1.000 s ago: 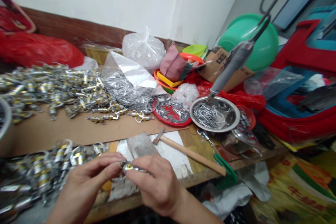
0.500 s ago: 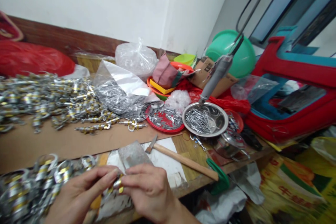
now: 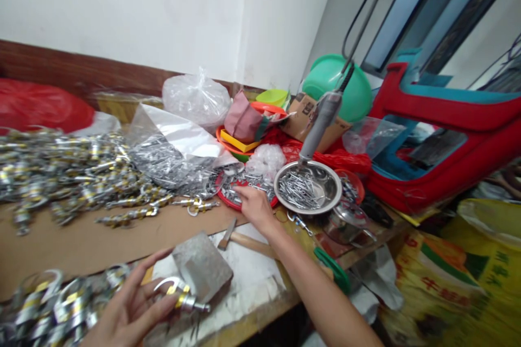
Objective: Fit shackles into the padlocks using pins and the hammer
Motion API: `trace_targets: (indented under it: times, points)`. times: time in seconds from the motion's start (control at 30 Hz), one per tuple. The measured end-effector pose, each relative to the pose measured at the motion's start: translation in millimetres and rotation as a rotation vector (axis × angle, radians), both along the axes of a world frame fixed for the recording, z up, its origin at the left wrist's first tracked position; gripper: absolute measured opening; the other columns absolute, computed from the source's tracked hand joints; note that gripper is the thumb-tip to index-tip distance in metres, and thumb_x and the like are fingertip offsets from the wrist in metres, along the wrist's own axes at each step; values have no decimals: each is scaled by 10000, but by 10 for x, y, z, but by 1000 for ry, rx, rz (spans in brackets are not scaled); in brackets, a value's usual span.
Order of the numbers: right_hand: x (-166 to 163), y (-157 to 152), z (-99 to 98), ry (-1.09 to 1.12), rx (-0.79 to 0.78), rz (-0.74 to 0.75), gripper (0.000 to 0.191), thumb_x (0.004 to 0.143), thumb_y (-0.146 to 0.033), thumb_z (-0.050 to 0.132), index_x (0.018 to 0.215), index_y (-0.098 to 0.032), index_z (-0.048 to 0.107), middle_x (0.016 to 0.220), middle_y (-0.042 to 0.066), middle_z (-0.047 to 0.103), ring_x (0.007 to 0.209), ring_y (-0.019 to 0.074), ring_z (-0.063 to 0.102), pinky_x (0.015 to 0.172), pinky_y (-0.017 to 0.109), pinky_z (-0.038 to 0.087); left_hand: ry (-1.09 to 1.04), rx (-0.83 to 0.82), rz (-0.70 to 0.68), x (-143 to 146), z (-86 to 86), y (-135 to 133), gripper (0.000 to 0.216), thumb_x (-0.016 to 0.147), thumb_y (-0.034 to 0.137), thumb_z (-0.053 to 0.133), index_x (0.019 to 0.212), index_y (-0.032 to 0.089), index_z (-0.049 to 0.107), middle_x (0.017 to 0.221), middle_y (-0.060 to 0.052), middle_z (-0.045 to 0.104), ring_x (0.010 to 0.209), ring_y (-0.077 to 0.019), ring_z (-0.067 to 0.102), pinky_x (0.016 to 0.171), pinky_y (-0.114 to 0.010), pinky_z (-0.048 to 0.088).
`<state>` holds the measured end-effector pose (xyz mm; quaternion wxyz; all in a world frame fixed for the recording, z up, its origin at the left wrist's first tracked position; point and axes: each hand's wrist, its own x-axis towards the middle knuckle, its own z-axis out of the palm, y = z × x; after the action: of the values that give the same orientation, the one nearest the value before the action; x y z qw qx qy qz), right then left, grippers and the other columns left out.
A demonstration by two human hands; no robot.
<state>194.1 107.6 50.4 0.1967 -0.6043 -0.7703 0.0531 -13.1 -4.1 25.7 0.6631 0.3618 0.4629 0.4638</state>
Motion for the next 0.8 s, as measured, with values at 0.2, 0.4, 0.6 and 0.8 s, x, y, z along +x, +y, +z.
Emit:
trace_targets:
  times: [0.2, 0.4, 0.6, 0.8]
  points:
    - [160, 786, -188, -235, -134, -37, 282, 861, -272, 515, 1122, -163, 517, 1116, 74, 551, 964, 195, 562, 807, 392, 475, 15, -33, -96, -52, -52, 186, 803, 569, 356, 755, 1221, 232, 303, 629, 11, 653, 544, -172, 608, 499, -261, 477]
    - [146, 807, -234, -223, -195, -48, 284, 864, -298, 508, 1112, -159, 514, 1117, 72, 538, 948, 190, 558, 790, 387, 479, 74, -7, -115, -94, -88, 278, 821, 556, 302, 763, 1238, 217, 315, 609, 32, 615, 540, -163, 597, 501, -264, 474]
    - [79, 300, -91, -5, -113, -15, 193, 855, -166, 479, 1006, -109, 586, 955, 80, 638, 846, 149, 607, 741, 272, 489, 38, -21, -127, -98, -76, 285, 826, 529, 260, 765, 1238, 183, 349, 607, 29, 620, 557, -147, 585, 545, -252, 439]
    - [-275, -769, -111, 393, 20, 446, 187, 773, -93, 513, 866, -151, 664, 794, 44, 666, 736, 129, 608, 653, 231, 485, 7, 6, -151, -103, -118, 298, 797, 547, 208, 745, 1233, 158, 343, 603, 29, 620, 552, -134, 566, 551, -249, 412]
